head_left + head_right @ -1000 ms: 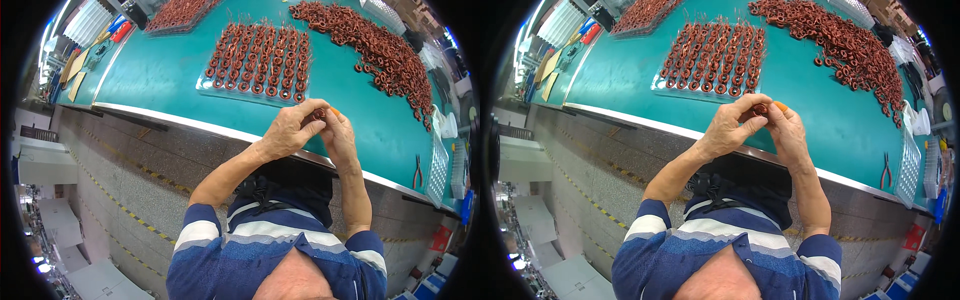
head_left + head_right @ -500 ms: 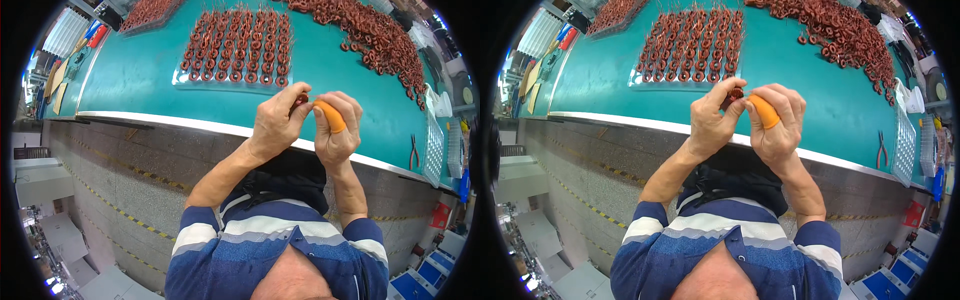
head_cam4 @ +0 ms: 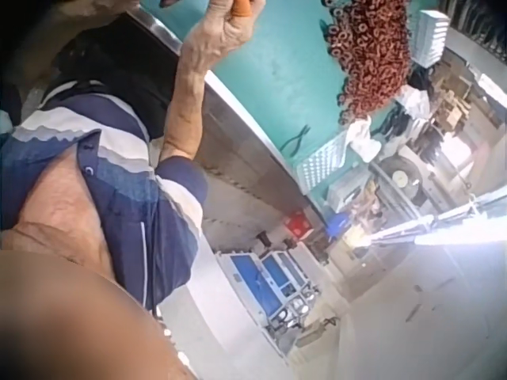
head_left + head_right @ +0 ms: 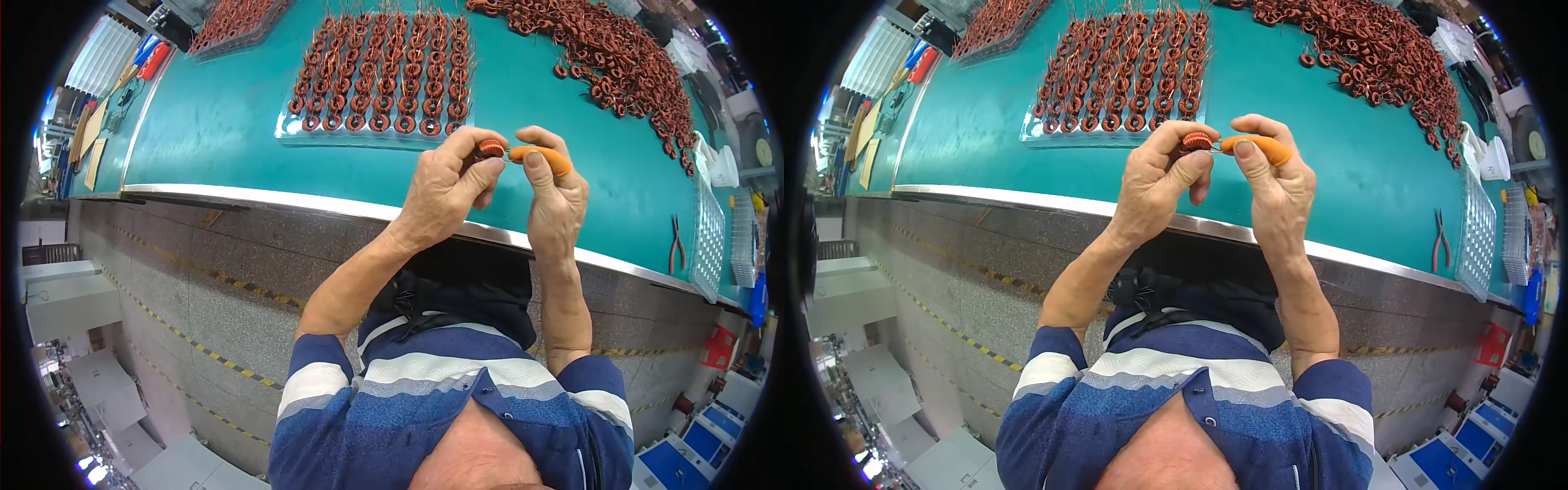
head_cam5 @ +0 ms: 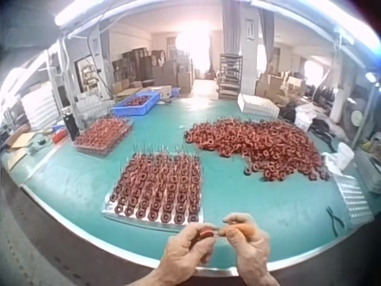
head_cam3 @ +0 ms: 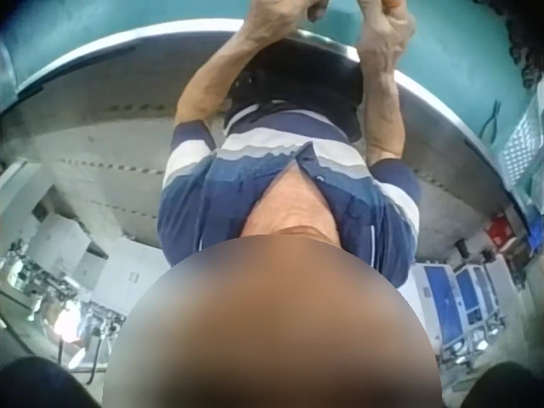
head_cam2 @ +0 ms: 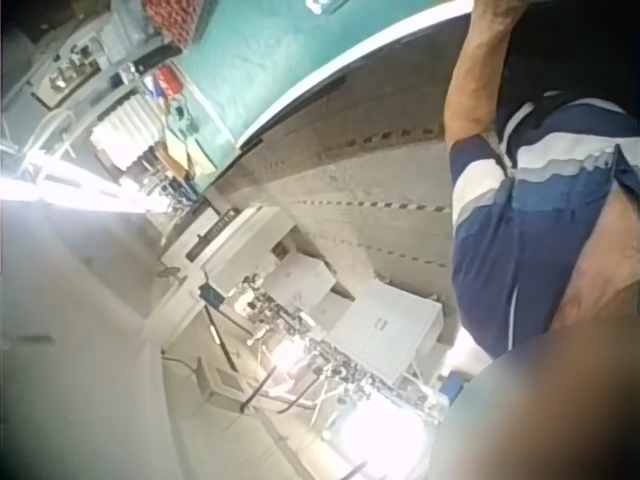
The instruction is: Inspecting and organizing copper wire coils into a plastic tray on a factory workbench.
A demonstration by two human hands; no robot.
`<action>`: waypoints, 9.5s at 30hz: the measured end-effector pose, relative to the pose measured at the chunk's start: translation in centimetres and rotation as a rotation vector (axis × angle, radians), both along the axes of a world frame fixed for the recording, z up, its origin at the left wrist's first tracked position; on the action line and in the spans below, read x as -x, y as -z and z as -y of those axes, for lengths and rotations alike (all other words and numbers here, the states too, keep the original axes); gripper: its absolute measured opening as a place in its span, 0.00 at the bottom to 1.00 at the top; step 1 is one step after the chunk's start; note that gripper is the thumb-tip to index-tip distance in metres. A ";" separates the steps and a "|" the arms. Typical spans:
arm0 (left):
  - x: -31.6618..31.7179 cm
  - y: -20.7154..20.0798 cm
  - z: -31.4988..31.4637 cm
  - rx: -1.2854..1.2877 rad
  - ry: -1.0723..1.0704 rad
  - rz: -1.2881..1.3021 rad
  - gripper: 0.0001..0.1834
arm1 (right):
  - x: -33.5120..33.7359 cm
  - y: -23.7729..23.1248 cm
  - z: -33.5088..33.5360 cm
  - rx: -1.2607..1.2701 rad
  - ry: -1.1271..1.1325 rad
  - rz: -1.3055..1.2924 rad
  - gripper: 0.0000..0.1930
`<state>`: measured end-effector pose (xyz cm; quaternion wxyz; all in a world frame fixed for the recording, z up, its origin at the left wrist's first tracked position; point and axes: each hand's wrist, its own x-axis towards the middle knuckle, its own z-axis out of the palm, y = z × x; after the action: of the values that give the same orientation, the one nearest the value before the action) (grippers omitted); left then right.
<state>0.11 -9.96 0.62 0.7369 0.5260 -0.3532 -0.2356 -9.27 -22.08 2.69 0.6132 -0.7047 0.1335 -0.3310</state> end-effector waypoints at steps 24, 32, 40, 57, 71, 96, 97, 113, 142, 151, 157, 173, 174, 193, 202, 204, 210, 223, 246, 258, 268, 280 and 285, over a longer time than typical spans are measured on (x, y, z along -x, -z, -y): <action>-0.9 -1.2 0.0 0.221 0.135 -0.348 0.08 | -1.7 1.5 -0.3 -0.410 -0.373 0.053 0.20; 0.1 -0.6 -1.2 0.018 0.041 0.007 0.11 | -1.4 2.2 -0.6 0.047 -0.072 -0.056 0.15; -0.1 0.1 -1.5 0.015 -0.022 0.193 0.12 | 0.0 -0.5 -0.7 0.232 0.024 -0.087 0.13; 0.4 0.1 -1.5 0.131 0.308 -0.237 0.07 | 1.0 2.6 0.6 -0.082 -0.079 0.129 0.08; 1.2 -0.8 -1.3 -0.155 0.329 0.113 0.13 | 3.1 2.5 1.9 0.108 -0.116 -0.030 0.09; 0.2 -0.8 -1.8 -0.124 -0.034 0.072 0.09 | 0.4 1.6 -0.4 -0.203 0.035 0.041 0.11; 0.1 -0.7 -1.8 -0.155 -0.035 0.138 0.11 | 0.8 1.7 -0.5 -0.209 -0.037 -0.066 0.12; -3.2 -3.6 -3.1 -0.376 0.275 1.074 0.12 | 1.0 0.1 1.2 -0.548 -0.479 -0.354 0.12; 0.0 0.7 -2.6 0.112 0.138 0.039 0.13 | -0.6 -0.5 0.4 -0.220 -0.317 -0.202 0.16; -0.1 0.6 -2.1 -0.053 0.091 -0.037 0.12 | -1.7 1.0 -0.4 -0.384 -0.373 0.043 0.16; 0.3 1.6 -3.1 -0.110 0.059 -0.117 0.11 | -2.0 1.6 -1.1 -0.248 -0.296 -0.132 0.12; -17.2 3.0 -15.5 -0.438 -0.824 0.524 0.05 | 0.7 4.1 1.1 0.144 -0.120 -0.274 0.14; -17.5 3.3 -15.5 -0.523 -0.826 0.587 0.05 | 0.5 4.1 1.0 0.145 -0.124 -0.275 0.14; -17.6 5.0 -15.4 -0.481 -0.948 0.472 0.12 | -0.9 4.2 1.7 -0.102 -0.136 -0.153 0.22; -17.8 4.6 -14.0 -0.509 -0.947 0.516 0.14 | -3.0 4.6 3.5 -0.425 -0.236 -0.048 0.28; -18.1 4.6 -14.2 -0.530 -0.931 0.501 0.16 | -4.9 4.3 3.6 -0.482 -0.278 -0.033 0.29; -19.1 5.0 -13.3 -0.448 -0.852 0.223 0.19 | -9.6 4.3 5.6 -0.575 -0.291 -0.066 0.27; -22.4 2.6 -14.1 -0.348 -0.352 -0.335 0.16 | -15.6 5.3 8.7 -0.394 -0.424 -0.353 0.15; -35.8 -5.9 -20.9 0.209 -0.307 -0.285 0.18 | -31.8 -2.2 2.4 0.009 -0.384 0.069 0.16; -57.2 -5.0 -24.4 0.245 -0.578 -0.142 0.18 | -53.3 -3.6 -4.2 0.039 -0.430 0.147 0.14; -65.1 -1.1 -25.7 0.283 -0.985 -0.142 0.15 | -58.5 -0.6 -5.2 0.627 -0.299 -0.215 0.24; -68.6 4.2 -30.1 -0.560 -1.294 0.984 0.17 | -56.3 -0.1 -4.7 1.322 -0.198 -0.145 0.17; -68.5 8.8 -37.4 -0.565 -0.989 1.350 0.19 | -51.9 1.2 -1.7 1.379 -0.121 0.082 0.12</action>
<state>68.58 27.47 -8.19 0.2313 0.8080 -0.3735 0.3927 42.67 -20.41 1.50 0.0471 -0.9267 -0.1703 -0.3317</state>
